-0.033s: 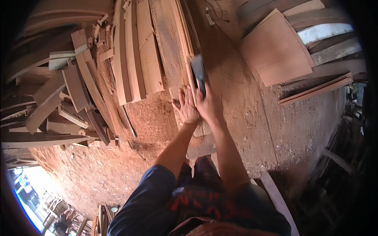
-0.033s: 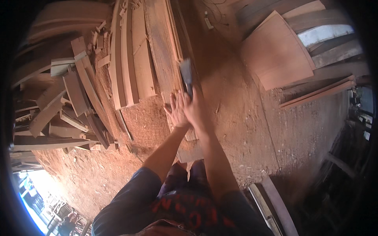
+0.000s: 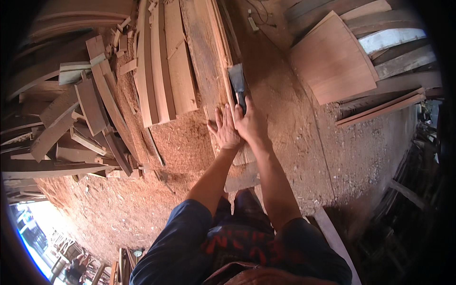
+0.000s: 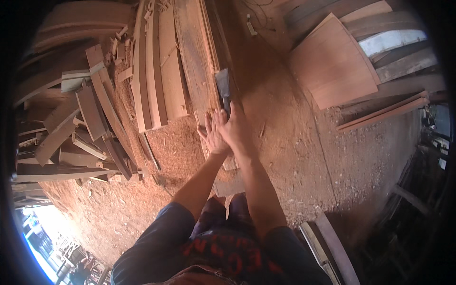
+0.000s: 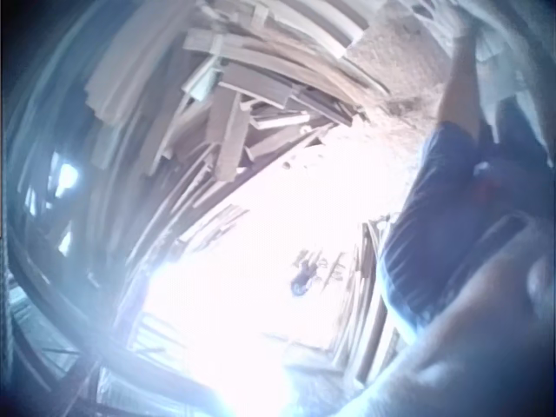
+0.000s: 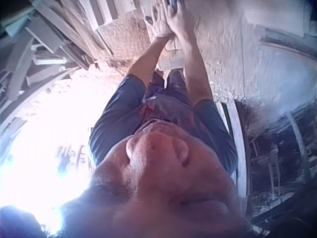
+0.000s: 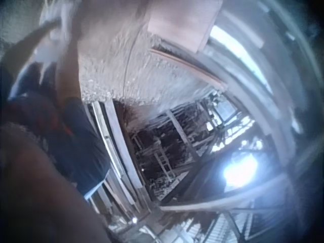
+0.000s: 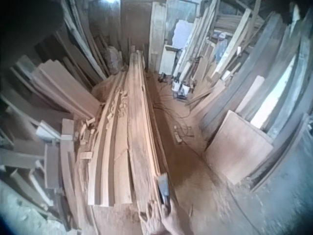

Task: The person uses a chisel and a small round object to carve and shape a long wooden plank. They repeatedly strike the chisel with the round object to remove wood shavings, then scrape the surface and inspect the plank before moving it aside.

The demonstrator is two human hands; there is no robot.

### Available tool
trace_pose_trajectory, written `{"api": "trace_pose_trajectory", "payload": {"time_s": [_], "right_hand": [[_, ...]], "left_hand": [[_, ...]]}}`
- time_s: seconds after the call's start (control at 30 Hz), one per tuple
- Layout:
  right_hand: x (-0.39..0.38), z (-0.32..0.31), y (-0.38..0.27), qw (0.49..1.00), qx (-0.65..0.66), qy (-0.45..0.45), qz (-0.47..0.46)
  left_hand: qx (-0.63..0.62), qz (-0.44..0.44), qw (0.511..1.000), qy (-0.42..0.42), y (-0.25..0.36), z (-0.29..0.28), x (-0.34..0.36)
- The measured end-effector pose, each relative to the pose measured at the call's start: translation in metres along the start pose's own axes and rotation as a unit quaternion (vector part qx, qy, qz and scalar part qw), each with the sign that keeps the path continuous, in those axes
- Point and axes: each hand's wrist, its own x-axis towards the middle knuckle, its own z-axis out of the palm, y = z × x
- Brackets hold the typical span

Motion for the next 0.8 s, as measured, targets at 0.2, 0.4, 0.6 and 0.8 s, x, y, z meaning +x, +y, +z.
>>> {"api": "trace_pose_trajectory", "payload": {"time_s": [0.2, 0.4, 0.6, 0.8], "right_hand": [[-0.024, -0.003, 0.014, 0.998, 0.032, 0.018, -0.041], [0.016, -0.054, 0.024, 0.798, 0.549, -0.210, 0.135], [0.021, -0.154, 0.063, 0.802, 0.585, -0.070, 0.100], [0.038, -0.168, 0.178, 0.793, 0.562, -0.101, 0.213]], "left_hand": [[-0.025, -0.010, 1.000, 0.008, -0.003, 0.002, 0.001], [-0.036, 0.003, 0.999, 0.015, 0.004, -0.018, 0.001], [-0.007, -0.001, 0.999, 0.052, 0.012, -0.023, 0.002], [-0.009, -0.010, 0.996, 0.090, 0.014, -0.017, 0.005]]}}
